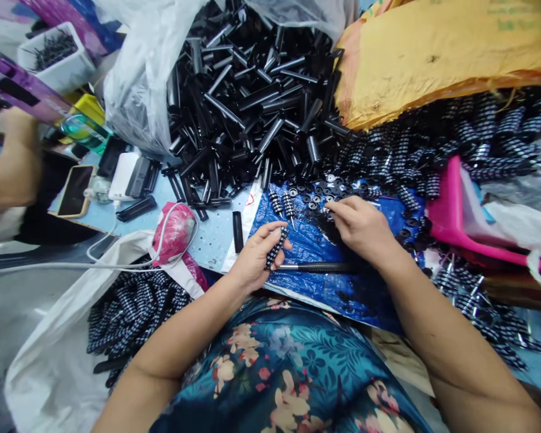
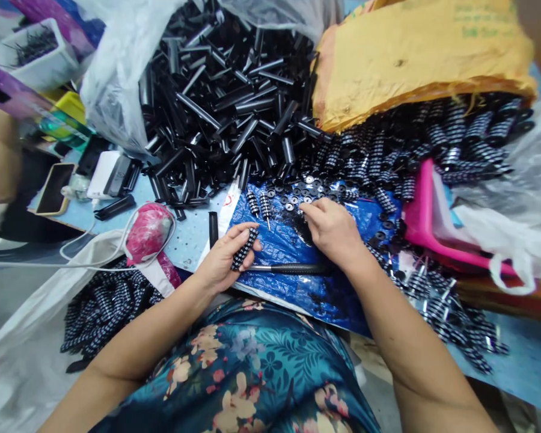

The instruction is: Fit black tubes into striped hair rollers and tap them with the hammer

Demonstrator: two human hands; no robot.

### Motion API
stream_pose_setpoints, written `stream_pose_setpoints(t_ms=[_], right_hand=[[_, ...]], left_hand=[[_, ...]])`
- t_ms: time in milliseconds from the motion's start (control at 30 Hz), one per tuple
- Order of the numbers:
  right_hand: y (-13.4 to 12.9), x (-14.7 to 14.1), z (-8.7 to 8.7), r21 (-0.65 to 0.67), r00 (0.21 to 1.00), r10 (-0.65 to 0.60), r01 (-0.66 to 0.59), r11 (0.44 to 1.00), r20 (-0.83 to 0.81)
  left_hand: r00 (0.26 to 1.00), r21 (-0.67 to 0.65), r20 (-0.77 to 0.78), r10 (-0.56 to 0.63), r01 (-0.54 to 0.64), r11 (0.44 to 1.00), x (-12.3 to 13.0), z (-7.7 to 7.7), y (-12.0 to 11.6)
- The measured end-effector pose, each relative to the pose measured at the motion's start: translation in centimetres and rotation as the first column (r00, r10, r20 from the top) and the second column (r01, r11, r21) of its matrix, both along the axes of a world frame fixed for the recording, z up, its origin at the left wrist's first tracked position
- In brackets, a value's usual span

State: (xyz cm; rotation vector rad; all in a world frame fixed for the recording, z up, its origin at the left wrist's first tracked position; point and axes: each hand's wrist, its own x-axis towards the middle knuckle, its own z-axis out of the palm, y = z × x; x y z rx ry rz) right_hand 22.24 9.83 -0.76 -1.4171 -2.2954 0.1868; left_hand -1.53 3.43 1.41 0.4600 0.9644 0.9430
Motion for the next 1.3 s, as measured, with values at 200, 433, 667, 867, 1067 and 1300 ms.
stream_pose_setpoints(t_ms=[200, 433, 667, 867, 1067, 1300], right_hand=[[-4.8, -4.4, 0.3, -0.272, 0.739, -0.197, 0.019, 0.962, -0.644], [-7.0, -5.5, -0.1, -0.286, 0.659, -0.238, 0.036, 0.957, -0.714], [-7.7, -5.5, -0.3, 0.014, 0.780, -0.040, 0.063, 0.998, -0.625], [-8.3, -5.1, -0.8, 0.104, 0.887, 0.153, -0.120, 0.987, -0.436], [-9.0, -5.7, -1.0, 0.061, 0.915, 0.228, -0.221, 0.973, -0.333], [-8.7, -4.7, -1.0, 0.026, 0.912, 0.211, -0.216, 0.976, -0.352]], left_hand=[[0.989, 0.025, -0.040, -0.140, 0.141, 0.990, 0.9, -0.5, -0.7], [0.987, 0.041, -0.056, -0.151, 0.154, 0.987, 1.2, -0.4, -1.4], [0.991, 0.058, -0.078, -0.113, 0.118, 0.991, 1.6, -0.1, -2.3], [1.000, 0.039, -0.004, -0.024, 0.024, 0.999, 2.1, -0.6, -2.6], [0.995, 0.124, -0.083, -0.049, 0.059, 0.991, 1.8, -0.6, -2.7], [0.191, 0.284, -0.954, 0.232, 0.326, 0.902, -6.9, -0.6, 0.5]])
